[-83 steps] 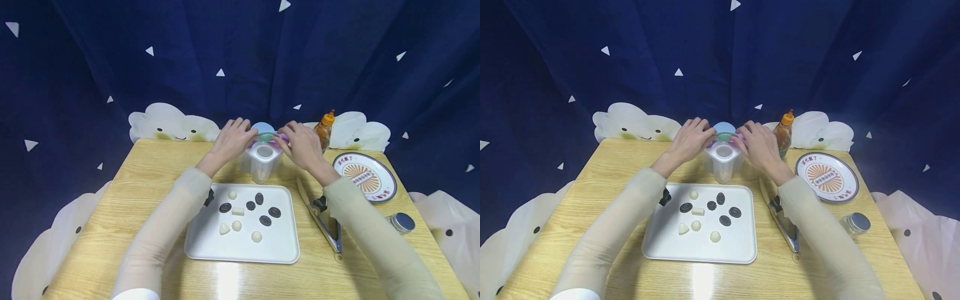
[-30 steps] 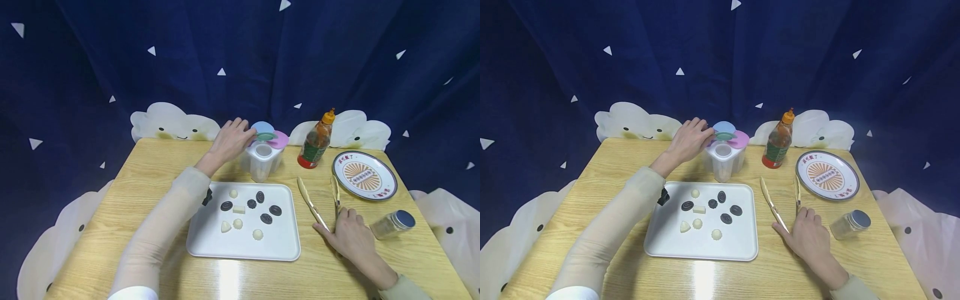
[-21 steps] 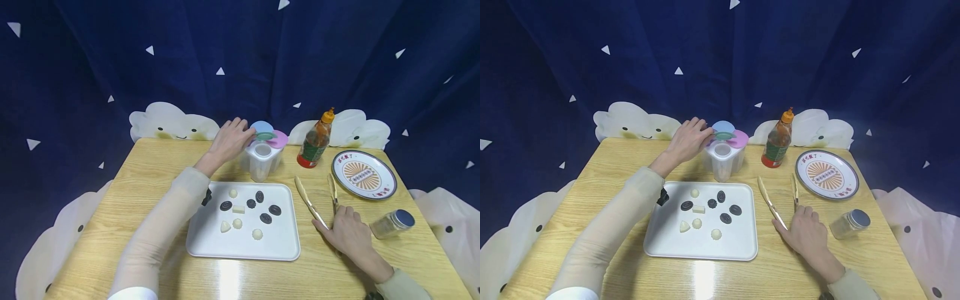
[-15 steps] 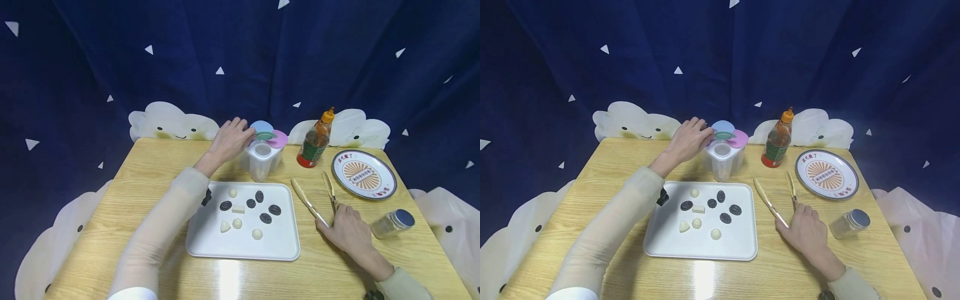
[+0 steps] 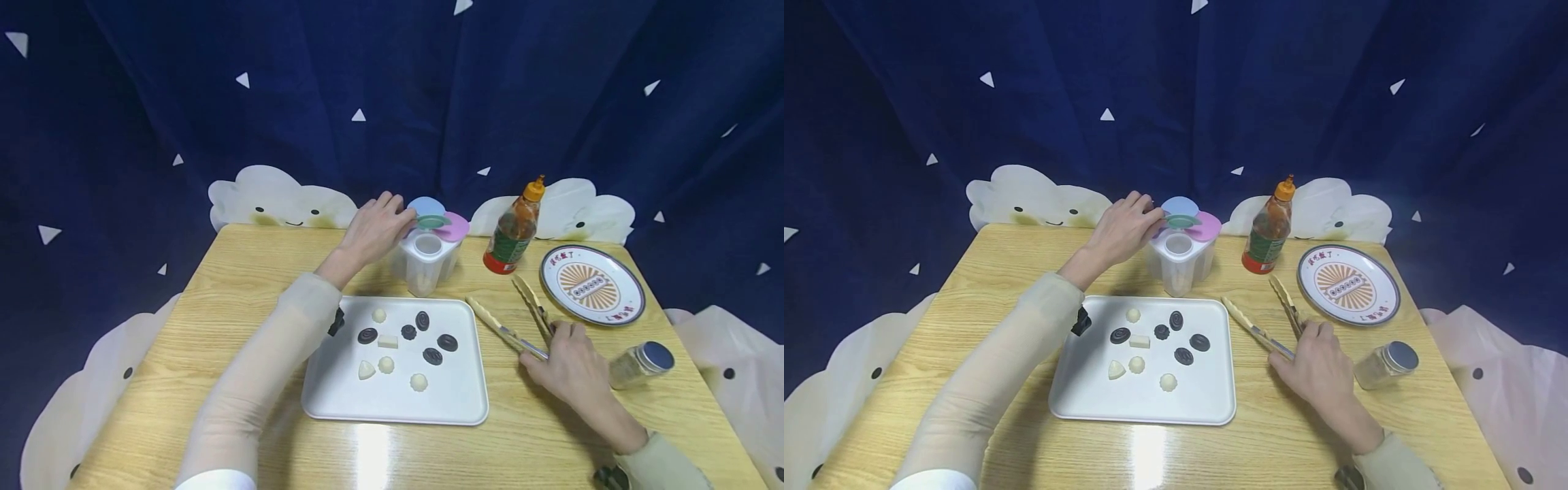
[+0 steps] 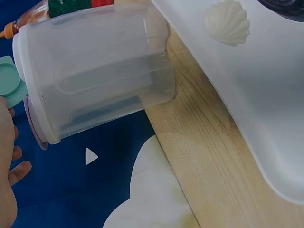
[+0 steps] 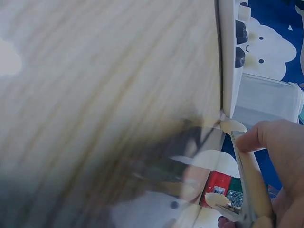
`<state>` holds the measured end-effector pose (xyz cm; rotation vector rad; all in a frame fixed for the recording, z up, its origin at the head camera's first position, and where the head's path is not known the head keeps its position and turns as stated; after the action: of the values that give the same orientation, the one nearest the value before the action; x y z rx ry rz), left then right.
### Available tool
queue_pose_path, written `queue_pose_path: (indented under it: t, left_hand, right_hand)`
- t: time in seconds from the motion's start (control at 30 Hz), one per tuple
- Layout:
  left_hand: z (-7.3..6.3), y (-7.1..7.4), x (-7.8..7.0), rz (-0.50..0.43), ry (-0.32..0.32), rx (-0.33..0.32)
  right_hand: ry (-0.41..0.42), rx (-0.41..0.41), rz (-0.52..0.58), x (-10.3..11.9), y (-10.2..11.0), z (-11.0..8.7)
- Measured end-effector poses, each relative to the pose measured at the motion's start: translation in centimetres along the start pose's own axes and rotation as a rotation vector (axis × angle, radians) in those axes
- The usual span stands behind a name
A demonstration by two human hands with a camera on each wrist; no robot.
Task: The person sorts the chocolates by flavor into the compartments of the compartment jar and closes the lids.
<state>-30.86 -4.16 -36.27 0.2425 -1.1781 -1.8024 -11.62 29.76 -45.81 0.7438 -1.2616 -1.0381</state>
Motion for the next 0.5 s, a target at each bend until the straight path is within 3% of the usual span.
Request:
queue_pose_path:
  t: [0.3, 0.5]
  left_hand:
    - [-0.1, 0.0, 0.0, -0.003, -0.004, -0.004]
    - [-0.1, 0.0, 0.0, -0.012, -0.005, -0.008]
  right_hand:
    - [-0.026, 0.039, -0.021, 0.4, 1.0, 0.8]
    - [0.054, -0.027, -0.052, 0.7, 2.0, 1.0]
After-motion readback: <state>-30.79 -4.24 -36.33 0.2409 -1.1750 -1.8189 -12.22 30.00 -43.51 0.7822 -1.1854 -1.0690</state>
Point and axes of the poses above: each hand's wrist, its own z-axis towards the middle knuckle, its own y-axis out of the back of the hand, x = y × z, the point moved 2 cm from there along z, towards the middle knuckle, and after that the axes turned 10 degrees about z, right-handed, at the moved point
